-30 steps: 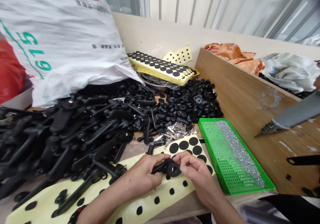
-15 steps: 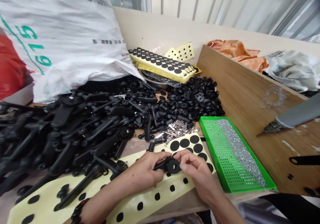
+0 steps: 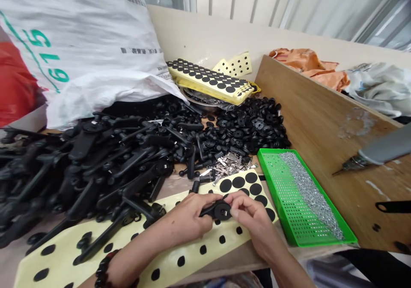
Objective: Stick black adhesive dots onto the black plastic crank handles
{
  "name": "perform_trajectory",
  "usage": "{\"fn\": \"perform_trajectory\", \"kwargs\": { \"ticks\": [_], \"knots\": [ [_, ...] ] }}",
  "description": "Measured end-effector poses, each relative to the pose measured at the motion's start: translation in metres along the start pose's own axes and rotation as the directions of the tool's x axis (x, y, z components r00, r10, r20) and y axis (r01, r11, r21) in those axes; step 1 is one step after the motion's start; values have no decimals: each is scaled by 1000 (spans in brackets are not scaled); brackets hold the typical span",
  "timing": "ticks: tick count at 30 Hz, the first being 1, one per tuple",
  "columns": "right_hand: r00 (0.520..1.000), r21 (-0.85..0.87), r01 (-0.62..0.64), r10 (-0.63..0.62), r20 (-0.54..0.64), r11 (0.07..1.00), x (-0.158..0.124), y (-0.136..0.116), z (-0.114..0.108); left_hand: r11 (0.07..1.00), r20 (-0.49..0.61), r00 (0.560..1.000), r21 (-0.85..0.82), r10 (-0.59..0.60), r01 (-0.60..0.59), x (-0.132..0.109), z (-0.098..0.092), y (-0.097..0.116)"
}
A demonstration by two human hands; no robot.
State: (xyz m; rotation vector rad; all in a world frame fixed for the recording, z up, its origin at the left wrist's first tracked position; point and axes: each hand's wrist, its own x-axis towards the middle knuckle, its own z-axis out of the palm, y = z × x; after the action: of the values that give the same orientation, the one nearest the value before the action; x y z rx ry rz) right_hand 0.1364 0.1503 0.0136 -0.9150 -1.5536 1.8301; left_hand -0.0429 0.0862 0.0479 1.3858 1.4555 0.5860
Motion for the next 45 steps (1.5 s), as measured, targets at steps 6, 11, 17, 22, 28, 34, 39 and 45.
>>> {"fn": "perform_trajectory", "kwargs": {
  "ticks": [6,11,17,22,28,34,39,45],
  "knots": [
    [1000,-23,3,-2,2,1000,0,0,0,1000,1,1000,-6,-18,18,1,1,-5],
    [1000,-40,9,-9,4,999,0,-1,2,1000,-13,1000,2,-19,19,1,1,-3],
    [1000,-66,8,-7,4,998,-1,-2,2,998,-57,997,41,-46,49,-2,3,0],
    [1000,-102,12,-10,20,995,1,-1,4,998,-121,992,43,-37,42,-3,10,-3],
    [994,-139,15,0,106,990,0,-6,-4,995,-190,982,96,-17,36,-5,15,-3],
    [961,342,-230,159,225,911,-4,0,-19,991,-247,968,-131,-37,5,-10,17,-17],
    [996,73,-31,25,83,997,-2,-1,-4,986,-267,963,-165,-45,0,-17,20,-13],
    [897,-453,440,-356,262,775,-31,-12,41,909,-195,977,-416,-85,-4,-48,30,-23]
  ]
}}
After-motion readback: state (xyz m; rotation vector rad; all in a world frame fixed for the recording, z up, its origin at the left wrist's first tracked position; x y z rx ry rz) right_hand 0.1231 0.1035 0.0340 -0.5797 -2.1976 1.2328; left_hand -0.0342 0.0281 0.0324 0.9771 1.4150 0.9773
